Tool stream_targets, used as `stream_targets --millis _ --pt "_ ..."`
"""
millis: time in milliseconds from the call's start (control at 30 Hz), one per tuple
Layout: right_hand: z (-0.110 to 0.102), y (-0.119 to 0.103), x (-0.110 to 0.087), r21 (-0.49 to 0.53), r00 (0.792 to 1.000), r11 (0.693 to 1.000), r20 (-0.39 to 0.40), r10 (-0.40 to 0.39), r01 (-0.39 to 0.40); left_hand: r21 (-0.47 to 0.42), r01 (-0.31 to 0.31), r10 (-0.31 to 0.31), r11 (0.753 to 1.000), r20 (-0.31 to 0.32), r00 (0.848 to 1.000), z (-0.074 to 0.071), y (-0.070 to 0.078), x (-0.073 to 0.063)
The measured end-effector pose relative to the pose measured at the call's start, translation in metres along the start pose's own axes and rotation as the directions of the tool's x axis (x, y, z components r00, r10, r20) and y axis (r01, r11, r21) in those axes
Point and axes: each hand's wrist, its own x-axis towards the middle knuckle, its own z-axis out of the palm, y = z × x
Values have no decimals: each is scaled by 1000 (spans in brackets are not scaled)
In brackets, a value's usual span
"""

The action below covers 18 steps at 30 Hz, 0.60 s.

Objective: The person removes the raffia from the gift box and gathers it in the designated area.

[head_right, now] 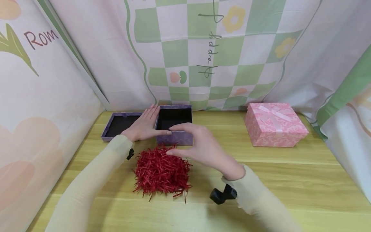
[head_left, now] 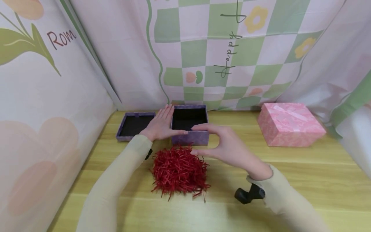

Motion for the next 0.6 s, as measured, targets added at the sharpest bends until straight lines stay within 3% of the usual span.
stream_targets --millis 133,267,433,600 --pt "-28 9 -11 -32 987 990 -85 136 -140 -19 -2 2 1000 -10 1000 0 1 0" --pt "-59 23 -25 6 949 964 -172 264 -267 -46 -18 17 999 -31 999 -3 3 -1" --pt "-98 52 -50 12 878 913 -273 394 -407 -175 -66 45 982 -123 991 -17 15 -2" --pt "-140 82 -83 63 788 865 -385 481 -497 -338 -178 106 924 -219 970 -33 54 1"
